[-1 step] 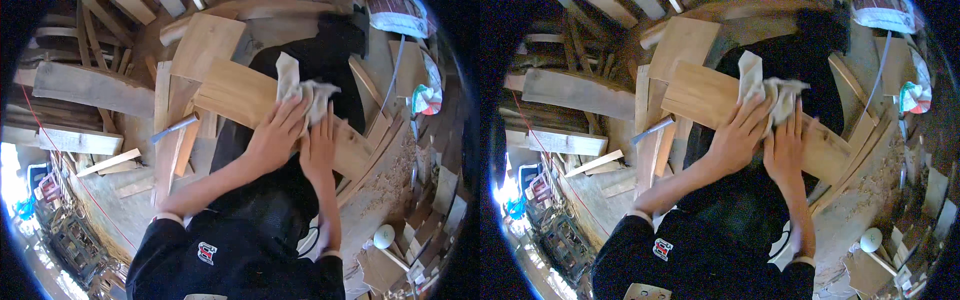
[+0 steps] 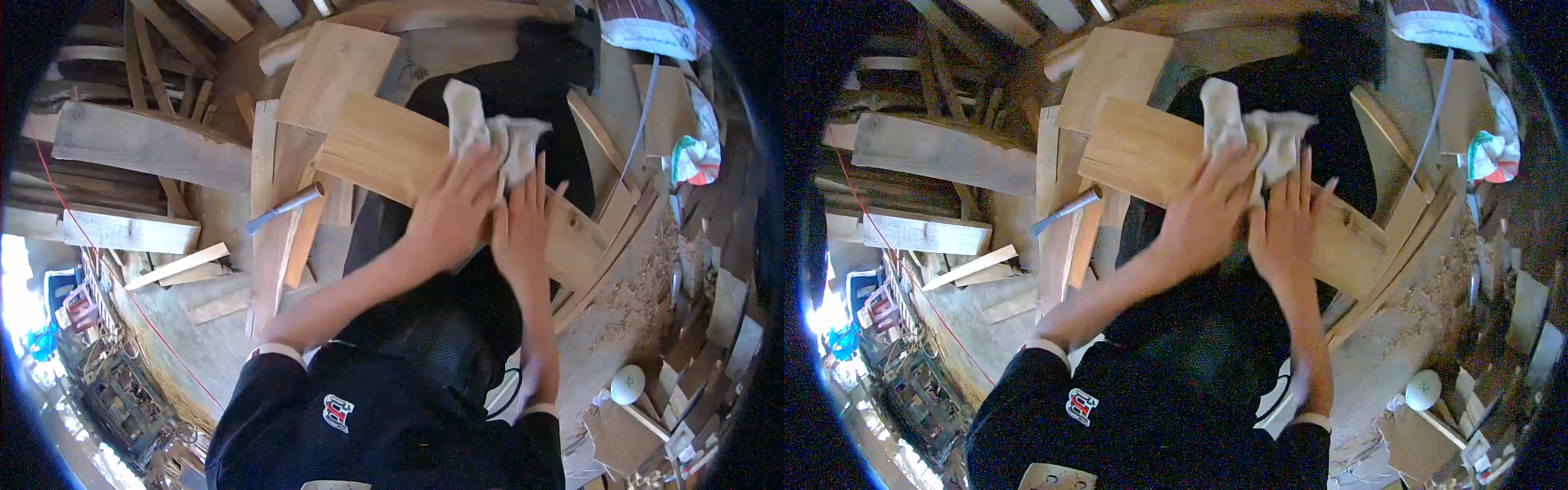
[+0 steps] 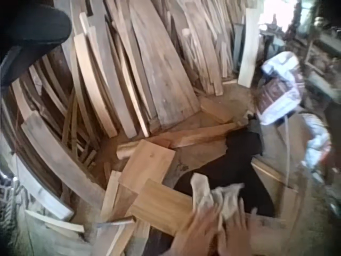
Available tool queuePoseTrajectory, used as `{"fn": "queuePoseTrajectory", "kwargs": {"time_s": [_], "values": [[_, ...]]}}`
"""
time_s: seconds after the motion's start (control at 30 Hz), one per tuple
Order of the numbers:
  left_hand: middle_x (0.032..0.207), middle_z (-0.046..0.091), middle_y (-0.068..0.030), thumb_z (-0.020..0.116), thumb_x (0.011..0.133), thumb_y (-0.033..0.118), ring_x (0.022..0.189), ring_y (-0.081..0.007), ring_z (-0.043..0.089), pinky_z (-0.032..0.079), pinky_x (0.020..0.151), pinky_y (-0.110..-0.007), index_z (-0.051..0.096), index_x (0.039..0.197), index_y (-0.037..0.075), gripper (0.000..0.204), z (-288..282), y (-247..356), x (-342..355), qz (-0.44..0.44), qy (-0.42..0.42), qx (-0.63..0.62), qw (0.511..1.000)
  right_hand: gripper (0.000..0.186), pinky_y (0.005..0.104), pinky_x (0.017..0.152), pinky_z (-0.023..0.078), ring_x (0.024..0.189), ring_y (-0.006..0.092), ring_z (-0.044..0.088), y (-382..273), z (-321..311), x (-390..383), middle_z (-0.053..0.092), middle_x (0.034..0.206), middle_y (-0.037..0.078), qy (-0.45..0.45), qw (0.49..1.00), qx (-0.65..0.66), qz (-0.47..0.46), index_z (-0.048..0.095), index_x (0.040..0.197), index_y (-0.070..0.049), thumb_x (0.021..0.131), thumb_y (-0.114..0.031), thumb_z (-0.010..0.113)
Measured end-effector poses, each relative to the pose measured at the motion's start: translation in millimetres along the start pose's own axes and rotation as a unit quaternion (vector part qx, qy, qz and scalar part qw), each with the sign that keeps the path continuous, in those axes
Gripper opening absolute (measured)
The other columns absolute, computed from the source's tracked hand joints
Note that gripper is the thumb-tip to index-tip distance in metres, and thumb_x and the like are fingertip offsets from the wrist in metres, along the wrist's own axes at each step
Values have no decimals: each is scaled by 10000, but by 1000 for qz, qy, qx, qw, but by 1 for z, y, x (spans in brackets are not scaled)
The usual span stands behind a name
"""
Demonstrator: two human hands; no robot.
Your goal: Refining and cleaning a piece of wood using a chisel and a cloth while sitting in a workshop.
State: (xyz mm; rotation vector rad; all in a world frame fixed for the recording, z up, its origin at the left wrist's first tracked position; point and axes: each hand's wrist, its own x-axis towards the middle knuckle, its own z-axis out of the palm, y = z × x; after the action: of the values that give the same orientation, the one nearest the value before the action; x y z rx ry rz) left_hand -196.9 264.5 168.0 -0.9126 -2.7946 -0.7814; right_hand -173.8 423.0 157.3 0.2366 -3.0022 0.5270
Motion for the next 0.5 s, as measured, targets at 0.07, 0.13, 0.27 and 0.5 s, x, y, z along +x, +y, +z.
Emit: {"fn": "queuePoseTrajectory", "kwargs": {"time_s": [0.07, 0.13, 0.27, 0.5], "values": [[1461, 461, -129, 586, 837, 145, 1431, -321, 333, 301, 1141, -519, 609, 1270, 68, 441, -2, -21, 16, 4, 12, 26, 1000, 536, 612, 1183, -8, 1495, 340, 190, 21, -6, 19, 286, 1576, 207, 5, 998, -59, 22, 393, 1437, 32, 1011, -290, 428], [1455, 462, -130, 611, 829, 147, 1425, -301, 347, 309, 1133, -526, 578, 1315, 80, 492, -14, -52, 13, -30, 24, 89, 995, 548, 604, 1183, -19, 1497, 316, 196, 53, -6, 12, 289, 1584, 179, 43, 995, -53, 74, 357, 1477, 12, 1023, -290, 411], [1513, 407, -124, 598, 861, 139, 1437, -329, 329, 286, 1147, -534, 509, 1402, 85, 551, -56, -95, -22, -78, 18, 168, 983, 621, 576, 1193, 23, 1513, 321, 136, 99, -23, -42, 210, 1621, 158, 44, 981, -8, 187, 257, 1538, -19, 1029, -346, 403], [1572, 334, -122, 578, 912, 243, 1464, -334, 286, 234, 1174, -528, 459, 1455, 96, 575, -28, -12, -39, -5, -107, 60, 992, 688, 596, 1183, -6, 1511, 387, 80, 30, -17, -67, 137, 1629, 199, 10, 994, 12, 107, 196, 1554, -24, 1009, -394, 395]]}}
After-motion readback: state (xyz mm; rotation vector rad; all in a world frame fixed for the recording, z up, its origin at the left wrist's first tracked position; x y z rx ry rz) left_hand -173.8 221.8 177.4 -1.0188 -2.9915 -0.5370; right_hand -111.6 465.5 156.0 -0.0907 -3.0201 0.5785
